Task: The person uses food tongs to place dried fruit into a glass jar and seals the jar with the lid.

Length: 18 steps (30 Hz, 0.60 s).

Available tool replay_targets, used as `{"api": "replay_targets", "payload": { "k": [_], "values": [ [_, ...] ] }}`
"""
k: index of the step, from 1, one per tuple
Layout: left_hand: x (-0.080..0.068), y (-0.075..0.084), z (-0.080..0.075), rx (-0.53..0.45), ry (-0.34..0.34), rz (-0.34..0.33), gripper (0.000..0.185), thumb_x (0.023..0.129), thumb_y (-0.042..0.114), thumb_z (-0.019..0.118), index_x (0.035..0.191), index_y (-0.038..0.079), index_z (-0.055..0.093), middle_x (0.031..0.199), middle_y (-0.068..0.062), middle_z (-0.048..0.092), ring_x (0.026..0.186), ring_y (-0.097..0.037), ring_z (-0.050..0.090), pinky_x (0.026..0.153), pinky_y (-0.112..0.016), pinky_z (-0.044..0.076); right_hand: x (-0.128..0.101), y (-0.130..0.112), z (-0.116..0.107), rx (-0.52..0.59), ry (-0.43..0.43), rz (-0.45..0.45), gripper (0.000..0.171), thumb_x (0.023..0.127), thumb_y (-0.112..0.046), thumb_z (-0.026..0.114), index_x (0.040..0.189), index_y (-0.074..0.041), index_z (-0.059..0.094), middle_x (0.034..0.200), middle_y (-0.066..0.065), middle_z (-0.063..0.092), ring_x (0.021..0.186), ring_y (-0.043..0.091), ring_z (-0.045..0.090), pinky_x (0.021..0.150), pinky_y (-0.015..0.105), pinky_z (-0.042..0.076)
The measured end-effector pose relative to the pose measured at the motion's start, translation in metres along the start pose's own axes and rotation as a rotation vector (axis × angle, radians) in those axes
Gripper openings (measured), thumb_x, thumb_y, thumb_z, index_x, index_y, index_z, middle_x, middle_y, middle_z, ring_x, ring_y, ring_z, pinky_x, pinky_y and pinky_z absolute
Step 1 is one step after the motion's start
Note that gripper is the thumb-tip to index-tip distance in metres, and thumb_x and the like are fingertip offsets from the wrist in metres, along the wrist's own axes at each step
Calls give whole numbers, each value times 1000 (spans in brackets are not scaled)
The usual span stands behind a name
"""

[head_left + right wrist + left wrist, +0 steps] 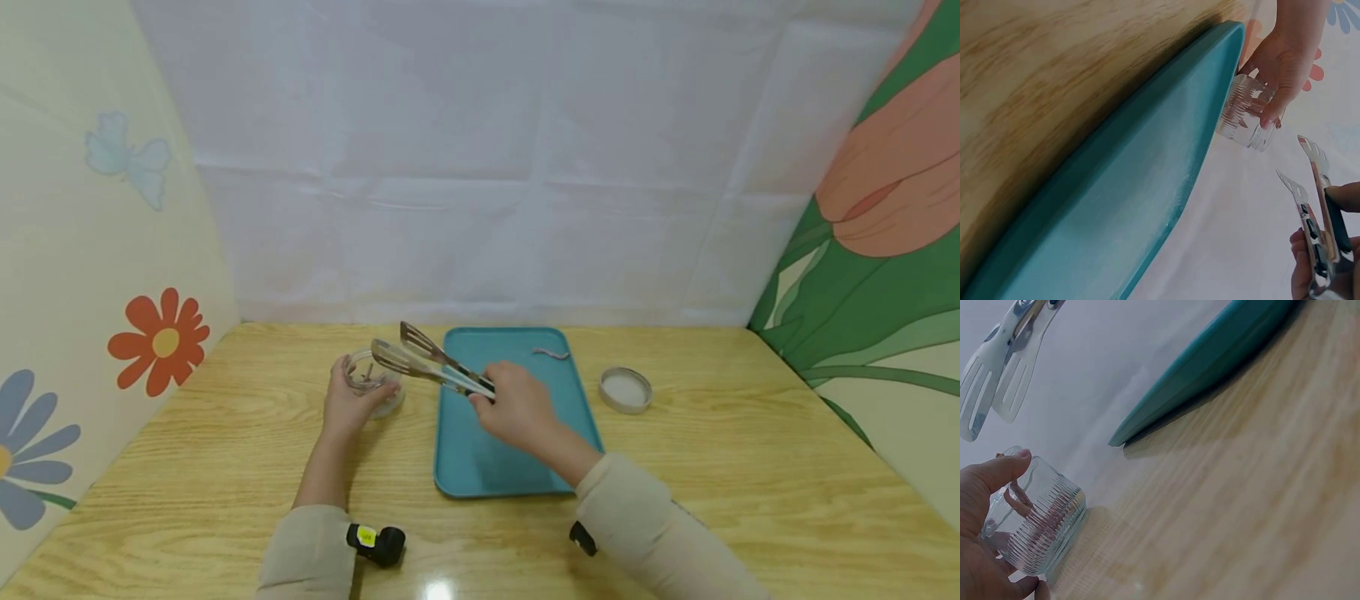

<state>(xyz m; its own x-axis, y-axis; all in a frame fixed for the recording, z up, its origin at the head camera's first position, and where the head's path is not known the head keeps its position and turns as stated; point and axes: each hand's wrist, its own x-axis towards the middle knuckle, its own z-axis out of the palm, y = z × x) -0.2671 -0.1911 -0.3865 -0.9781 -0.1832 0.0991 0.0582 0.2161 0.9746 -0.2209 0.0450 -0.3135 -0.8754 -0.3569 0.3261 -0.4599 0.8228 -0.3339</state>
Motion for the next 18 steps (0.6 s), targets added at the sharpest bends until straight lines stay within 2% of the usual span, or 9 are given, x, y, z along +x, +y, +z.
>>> {"api": "replay_targets", "payload": {
  "k": [4, 11, 18],
  "values": [
    [0, 0, -1, 8, 3, -1, 97, 72, 22, 71, 138, 7, 3, 137, -22, 14, 114, -37, 33, 94, -41, 27, 0, 5, -3, 14, 14, 4, 16, 82, -25, 58, 84, -9, 58, 69, -2, 46, 53, 12, 41, 40, 25, 34],
    [1, 0, -3, 94, 0, 20, 94, 73, 24, 70, 137, 5, 5, 136, -23, 17, 122, -38, 18, 97, -46, 20, 0, 15, -9, 15, 16, 43, 18, 82, -26, 58, 86, -8, 58, 74, -1, 49, 57, 11, 42, 43, 25, 35],
    [-1, 2, -3, 87, -5, 16, 97, 72, 27, 71, 138, 6, 3, 136, -23, 15, 123, -38, 15, 97, -47, 18, -3, 28, -22, -31, 45, 74, 18, 81, -28, 60, 82, -10, 58, 72, -2, 49, 58, 12, 42, 44, 26, 35]
  ]
}}
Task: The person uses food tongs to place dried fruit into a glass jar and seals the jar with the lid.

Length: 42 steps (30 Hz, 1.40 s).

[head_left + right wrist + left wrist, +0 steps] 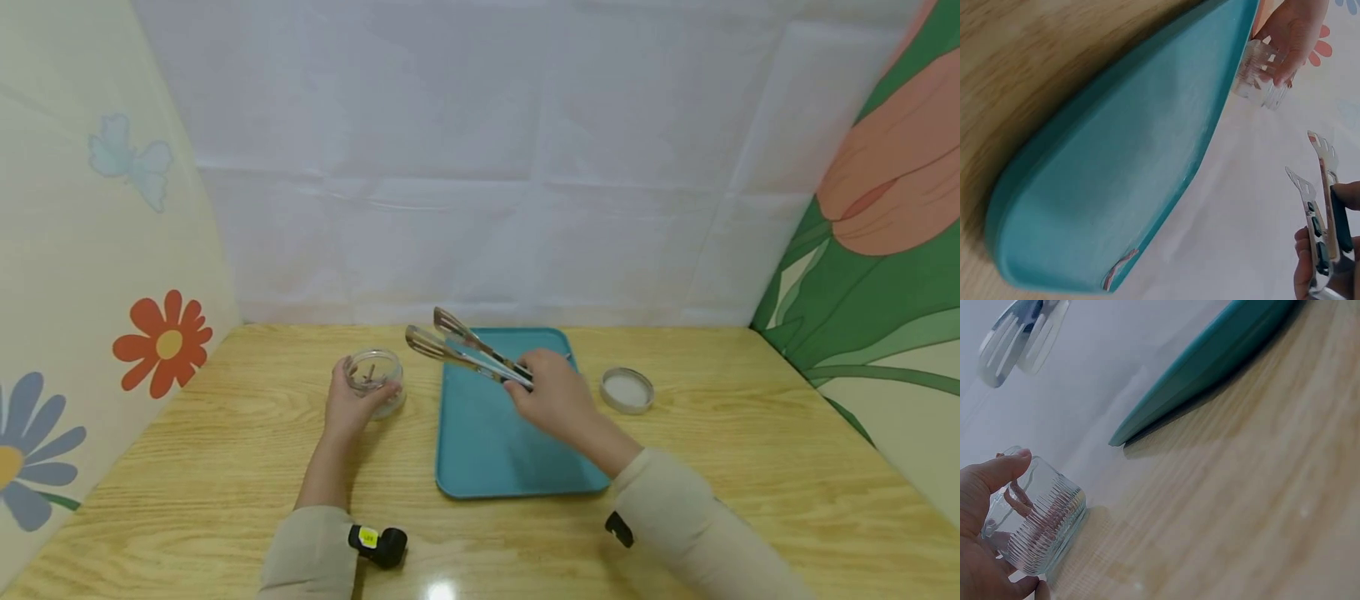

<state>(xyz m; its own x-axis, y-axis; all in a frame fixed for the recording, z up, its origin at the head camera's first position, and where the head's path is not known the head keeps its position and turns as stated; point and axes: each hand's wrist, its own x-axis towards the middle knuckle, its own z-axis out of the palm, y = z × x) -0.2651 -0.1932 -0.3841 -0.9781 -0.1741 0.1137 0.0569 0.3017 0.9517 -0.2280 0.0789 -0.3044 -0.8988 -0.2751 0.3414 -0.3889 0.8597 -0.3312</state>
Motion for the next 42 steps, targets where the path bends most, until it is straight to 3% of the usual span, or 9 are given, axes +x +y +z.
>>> {"api": "replay_targets", "payload": {
  "k": [10, 22, 32, 42],
  "values": [
    [-1, -2, 0, -16, 9, 5, 96, 72, 27, 71, 138, 6, 4, 137, -21, 14, 123, -38, 15, 97, -48, 19, -2, 27, -11, -20, 28, 19, 21, 79, -26, 62, 92, -8, 61, 77, 1, 54, 59, 13, 44, 44, 26, 35],
    [-1, -3, 1, -13, -3, -11, 96, 72, 27, 71, 138, 8, 3, 137, -21, 14, 123, -38, 16, 96, -48, 20, -8, 59, -22, -18, -12, 92, 18, 81, -24, 60, 78, -6, 58, 66, 2, 48, 51, 15, 42, 41, 28, 34],
    [-2, -3, 0, -3, -3, -3, 96, 72, 27, 70, 138, 8, 3, 137, -21, 15, 122, -40, 17, 95, -48, 22, -12, 87, -27, -106, -21, 134, 19, 78, -23, 60, 72, -7, 54, 62, 2, 46, 52, 17, 42, 40, 29, 32],
    [0, -3, 0, -10, -8, 0, 97, 72, 29, 70, 138, 8, 3, 137, -21, 14, 122, -39, 17, 96, -48, 21, -14, 111, -27, -161, -92, 174, 22, 79, -23, 56, 68, -6, 48, 60, 5, 43, 50, 19, 39, 38, 30, 31]
  ]
}}
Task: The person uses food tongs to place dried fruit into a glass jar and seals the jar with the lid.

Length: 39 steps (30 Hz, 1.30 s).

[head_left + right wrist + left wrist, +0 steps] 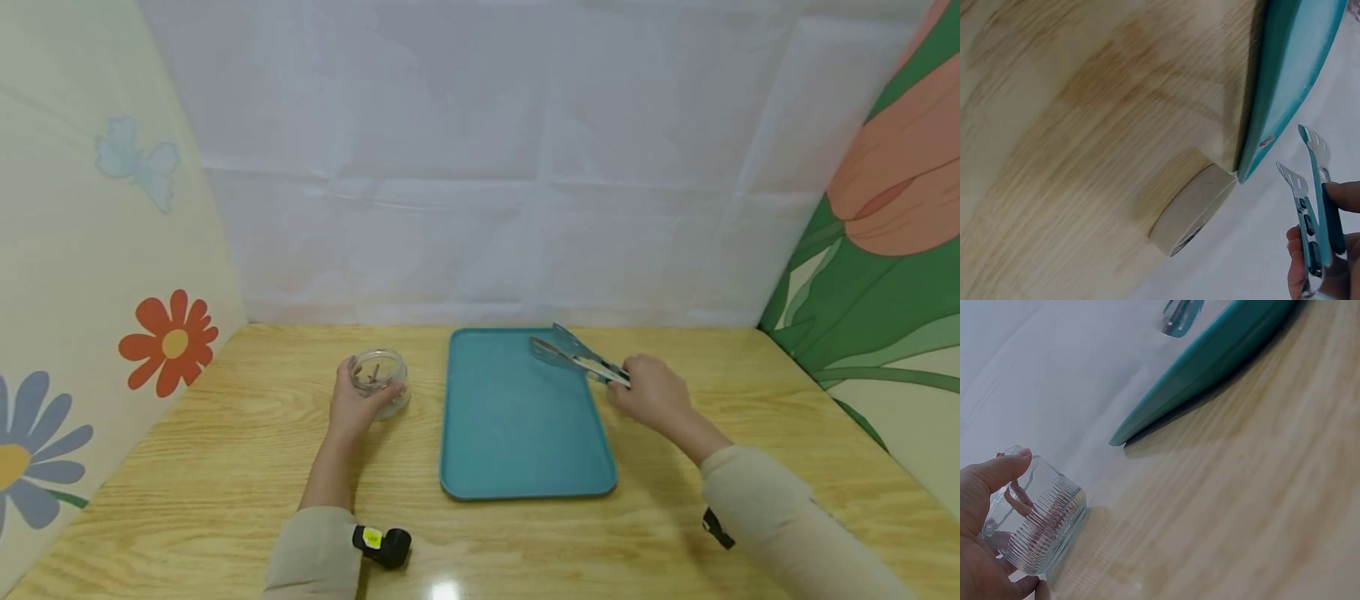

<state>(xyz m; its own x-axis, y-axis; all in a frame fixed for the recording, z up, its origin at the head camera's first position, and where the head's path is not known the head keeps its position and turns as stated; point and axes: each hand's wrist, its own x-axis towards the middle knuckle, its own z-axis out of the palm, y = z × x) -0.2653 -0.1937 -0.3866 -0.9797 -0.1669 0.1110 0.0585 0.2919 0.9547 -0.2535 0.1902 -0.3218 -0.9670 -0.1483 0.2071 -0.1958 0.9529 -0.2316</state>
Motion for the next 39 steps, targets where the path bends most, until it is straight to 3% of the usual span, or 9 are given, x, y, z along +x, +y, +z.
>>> {"api": "replay_targets", "payload": {
  "k": [15, 25, 39],
  "values": [
    [1, 1, 2, -8, 3, 6, 97, 72, 28, 71, 138, 8, 3, 137, -21, 15, 122, -39, 17, 96, -48, 22, 5, 9, 10, -83, -32, 5, 21, 80, -21, 58, 77, -1, 54, 67, 8, 46, 56, 21, 45, 41, 34, 36],
    [0, 1, 1, 9, 7, -2, 96, 72, 28, 70, 138, 9, 3, 137, -21, 15, 123, -38, 16, 97, -47, 20, 4, 4, 12, -116, -30, -16, 10, 79, -14, 55, 75, -5, 53, 67, 7, 48, 60, 25, 48, 42, 37, 38],
    [-1, 2, 1, 20, 14, 4, 95, 72, 28, 70, 138, 7, 5, 137, -21, 17, 122, -38, 17, 97, -47, 19, -3, 1, 17, -152, 21, -100, 6, 77, -7, 58, 74, -7, 52, 66, 5, 48, 59, 23, 47, 42, 35, 38]
  ]
}}
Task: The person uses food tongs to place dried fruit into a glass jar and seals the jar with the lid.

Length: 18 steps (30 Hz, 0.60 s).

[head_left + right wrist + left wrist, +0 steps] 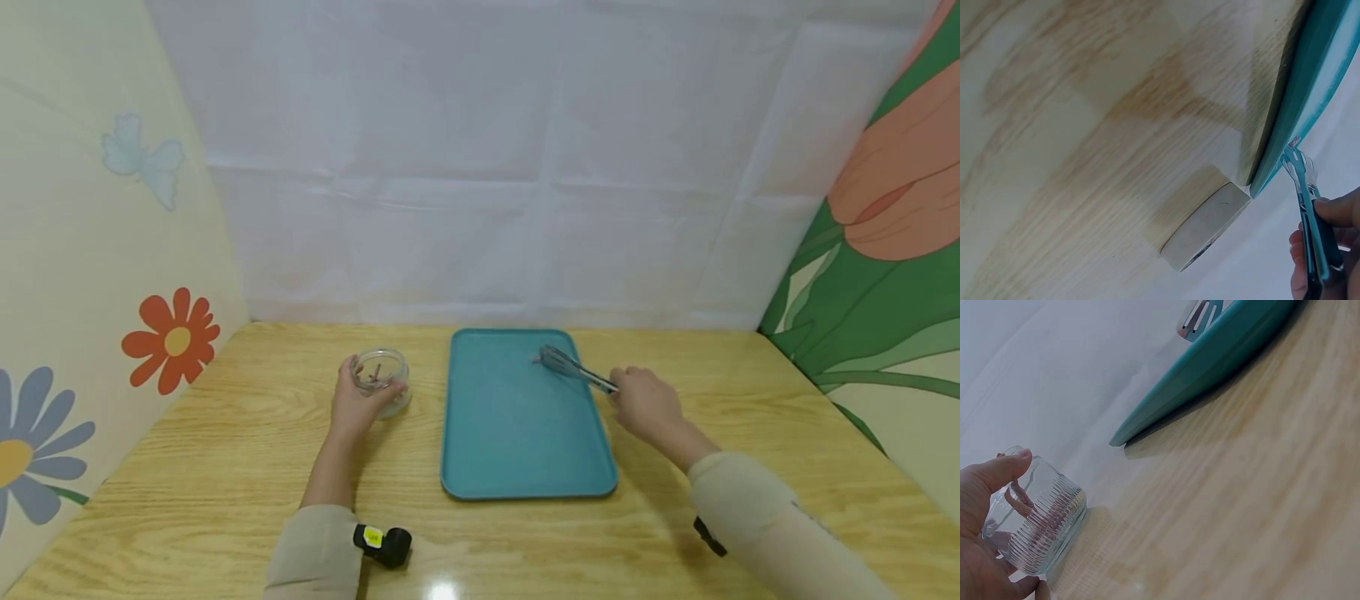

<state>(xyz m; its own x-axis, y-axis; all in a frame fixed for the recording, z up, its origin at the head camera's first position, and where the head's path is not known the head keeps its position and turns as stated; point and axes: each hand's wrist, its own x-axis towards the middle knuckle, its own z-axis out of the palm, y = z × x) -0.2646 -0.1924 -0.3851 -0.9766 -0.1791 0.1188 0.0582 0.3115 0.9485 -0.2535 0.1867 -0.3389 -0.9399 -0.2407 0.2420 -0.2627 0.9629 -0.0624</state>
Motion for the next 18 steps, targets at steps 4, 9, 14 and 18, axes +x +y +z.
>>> {"api": "replay_targets", "payload": {
  "k": [4, 9, 14, 18],
  "values": [
    [0, 0, 0, 3, -3, 3, 96, 72, 30, 70, 138, 7, 4, 137, -21, 17, 122, -38, 17, 97, -48, 19, -1, -1, 2, -6, 20, -3, 10, 77, -6, 58, 72, -8, 50, 68, 4, 50, 61, 24, 49, 43, 36, 39],
    [0, 0, 0, 2, -4, 0, 96, 72, 30, 70, 138, 7, 4, 137, -21, 17, 122, -38, 17, 96, -48, 20, -3, -2, 5, -9, 31, -6, 12, 77, -7, 60, 72, -9, 50, 68, 3, 50, 61, 24, 50, 43, 35, 38],
    [0, -1, 0, 2, -4, -2, 95, 72, 28, 70, 138, 8, 5, 137, -21, 17, 123, -38, 16, 97, -48, 19, -5, -2, 5, 6, 36, -1, 12, 78, -7, 60, 72, -9, 50, 67, 1, 50, 60, 22, 49, 42, 33, 37],
    [0, -1, 0, 5, -3, -10, 95, 72, 28, 70, 138, 8, 4, 137, -20, 16, 123, -38, 16, 97, -48, 19, -6, -3, 4, 22, 35, 3, 7, 79, -7, 59, 75, -9, 53, 69, 1, 51, 61, 20, 49, 43, 31, 38]
  ]
}}
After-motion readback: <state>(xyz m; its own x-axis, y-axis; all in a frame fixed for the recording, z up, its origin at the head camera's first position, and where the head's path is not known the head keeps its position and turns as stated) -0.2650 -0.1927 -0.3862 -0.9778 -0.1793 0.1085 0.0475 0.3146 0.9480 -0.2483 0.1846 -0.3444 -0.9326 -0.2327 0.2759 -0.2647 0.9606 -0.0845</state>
